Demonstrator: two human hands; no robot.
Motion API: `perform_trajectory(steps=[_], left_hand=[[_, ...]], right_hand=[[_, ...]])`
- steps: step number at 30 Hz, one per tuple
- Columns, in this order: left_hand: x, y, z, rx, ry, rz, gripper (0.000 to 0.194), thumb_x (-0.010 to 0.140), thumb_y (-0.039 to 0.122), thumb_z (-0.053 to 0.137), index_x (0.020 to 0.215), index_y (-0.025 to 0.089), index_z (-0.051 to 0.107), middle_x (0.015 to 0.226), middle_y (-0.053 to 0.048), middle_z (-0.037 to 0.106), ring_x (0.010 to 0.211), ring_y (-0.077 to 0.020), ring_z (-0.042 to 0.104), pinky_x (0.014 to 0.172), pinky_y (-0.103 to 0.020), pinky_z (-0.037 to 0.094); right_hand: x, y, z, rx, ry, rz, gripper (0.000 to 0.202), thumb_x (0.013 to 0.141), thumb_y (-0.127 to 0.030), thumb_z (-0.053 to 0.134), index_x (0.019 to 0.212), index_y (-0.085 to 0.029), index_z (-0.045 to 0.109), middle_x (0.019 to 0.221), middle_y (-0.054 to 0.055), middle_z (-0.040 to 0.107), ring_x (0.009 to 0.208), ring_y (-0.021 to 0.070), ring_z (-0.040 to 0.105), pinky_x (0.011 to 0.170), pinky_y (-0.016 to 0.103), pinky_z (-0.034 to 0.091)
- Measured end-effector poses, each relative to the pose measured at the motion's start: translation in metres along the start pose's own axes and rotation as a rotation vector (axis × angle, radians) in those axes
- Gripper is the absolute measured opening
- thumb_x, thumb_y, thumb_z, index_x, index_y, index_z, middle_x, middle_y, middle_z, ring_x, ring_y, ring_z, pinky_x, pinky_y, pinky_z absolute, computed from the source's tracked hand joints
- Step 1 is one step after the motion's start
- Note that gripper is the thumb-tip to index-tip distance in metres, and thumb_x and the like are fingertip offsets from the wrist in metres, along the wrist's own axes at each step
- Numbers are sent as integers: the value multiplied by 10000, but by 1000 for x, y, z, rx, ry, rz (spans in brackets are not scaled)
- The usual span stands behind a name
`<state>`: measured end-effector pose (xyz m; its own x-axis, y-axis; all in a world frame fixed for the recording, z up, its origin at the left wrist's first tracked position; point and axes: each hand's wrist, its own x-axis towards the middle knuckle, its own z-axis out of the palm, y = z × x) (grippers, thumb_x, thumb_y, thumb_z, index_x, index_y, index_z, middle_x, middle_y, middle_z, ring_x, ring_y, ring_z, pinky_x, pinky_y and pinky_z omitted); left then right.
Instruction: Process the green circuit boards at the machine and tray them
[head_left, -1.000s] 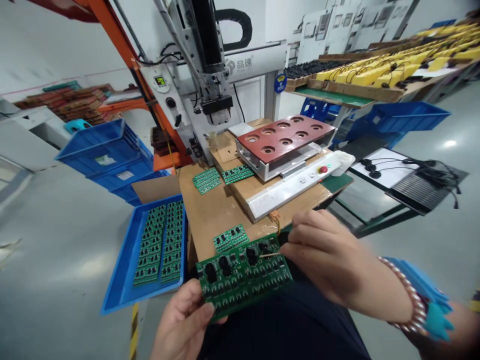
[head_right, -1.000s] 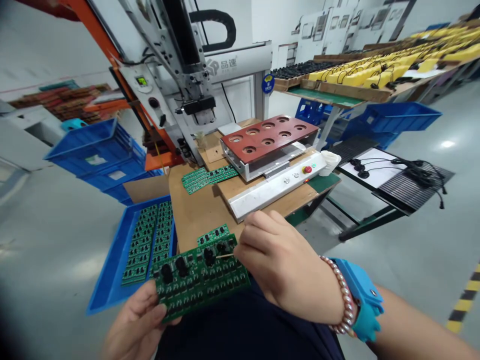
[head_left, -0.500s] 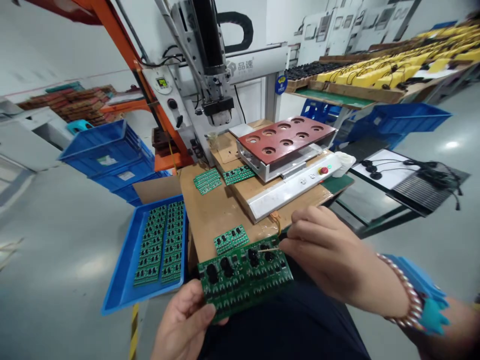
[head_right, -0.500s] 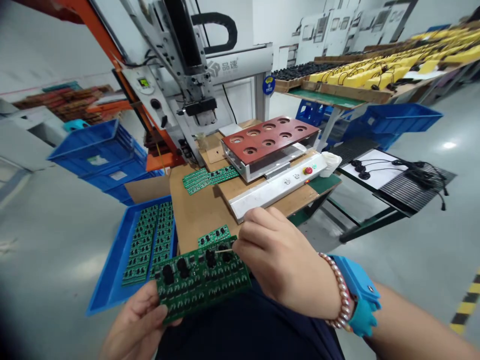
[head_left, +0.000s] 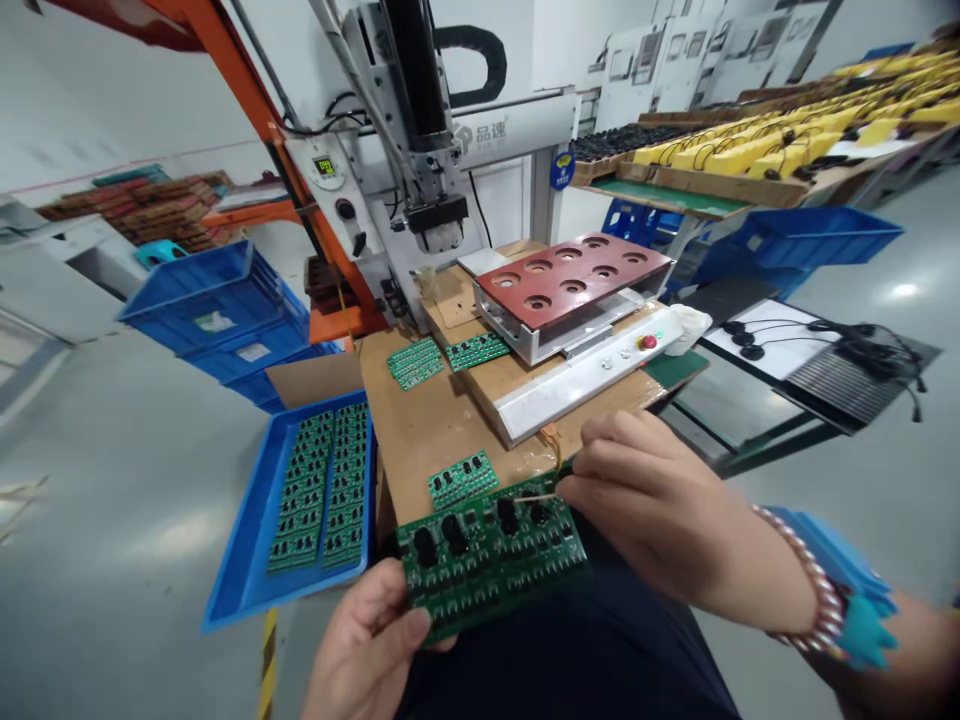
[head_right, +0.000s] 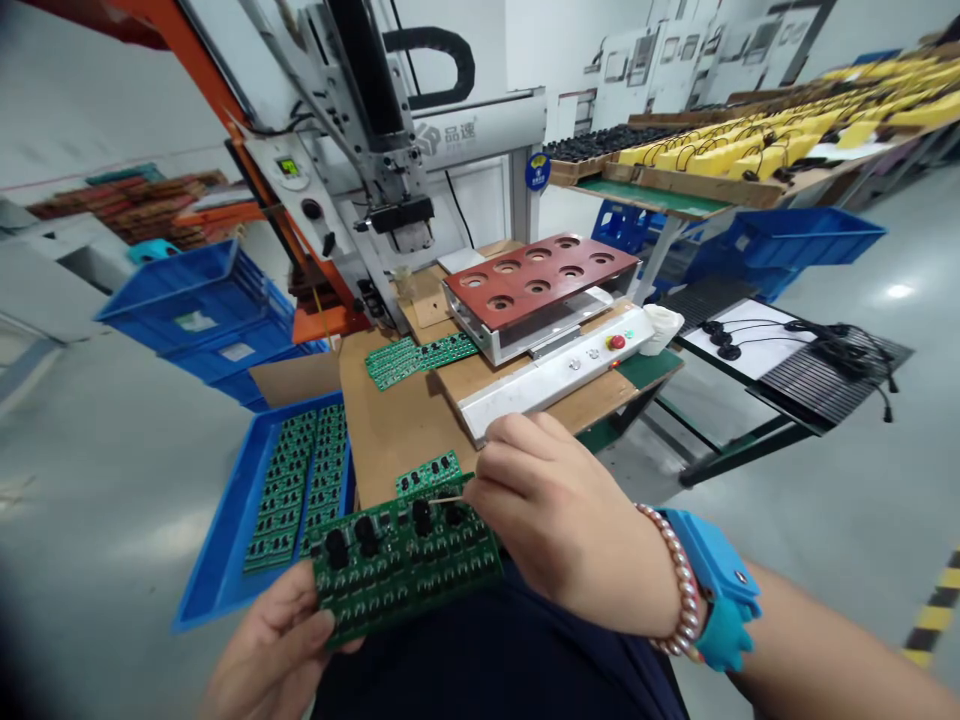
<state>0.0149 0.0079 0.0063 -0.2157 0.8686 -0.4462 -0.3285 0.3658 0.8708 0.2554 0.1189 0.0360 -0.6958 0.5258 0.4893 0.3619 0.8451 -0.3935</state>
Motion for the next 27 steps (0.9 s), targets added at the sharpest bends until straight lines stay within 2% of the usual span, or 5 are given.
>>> perform_trajectory(steps=[11,22,27], left_hand=[[1,-1,1,-13,53,-9,200,570,262,781,728,165,705,655,-37,652,565,-155,557,503,-236,467],[0,-2,1,-21,57,-23,213,525,273,809,671,174,689,601,-20,626,546,-150,550,493,-226,462],[0,-2,2,-22,75,-14,217,540,273,801,696,174,690,629,-25,638,558,-148,550,501,-226,466]], right_hand=[[-1,-2,-3,56,-47,-35,210,782,-36,447,910,-86,605,779,75,504,787,182,392,666,349,314],[-1,1,1,6,26,-24,165,788,-25,469,857,-103,597,774,64,514,774,171,395,658,346,318],[0,-3,-2,25,-20,-15,195,781,-24,459,898,-98,597,757,60,503,760,168,385,653,342,312]])
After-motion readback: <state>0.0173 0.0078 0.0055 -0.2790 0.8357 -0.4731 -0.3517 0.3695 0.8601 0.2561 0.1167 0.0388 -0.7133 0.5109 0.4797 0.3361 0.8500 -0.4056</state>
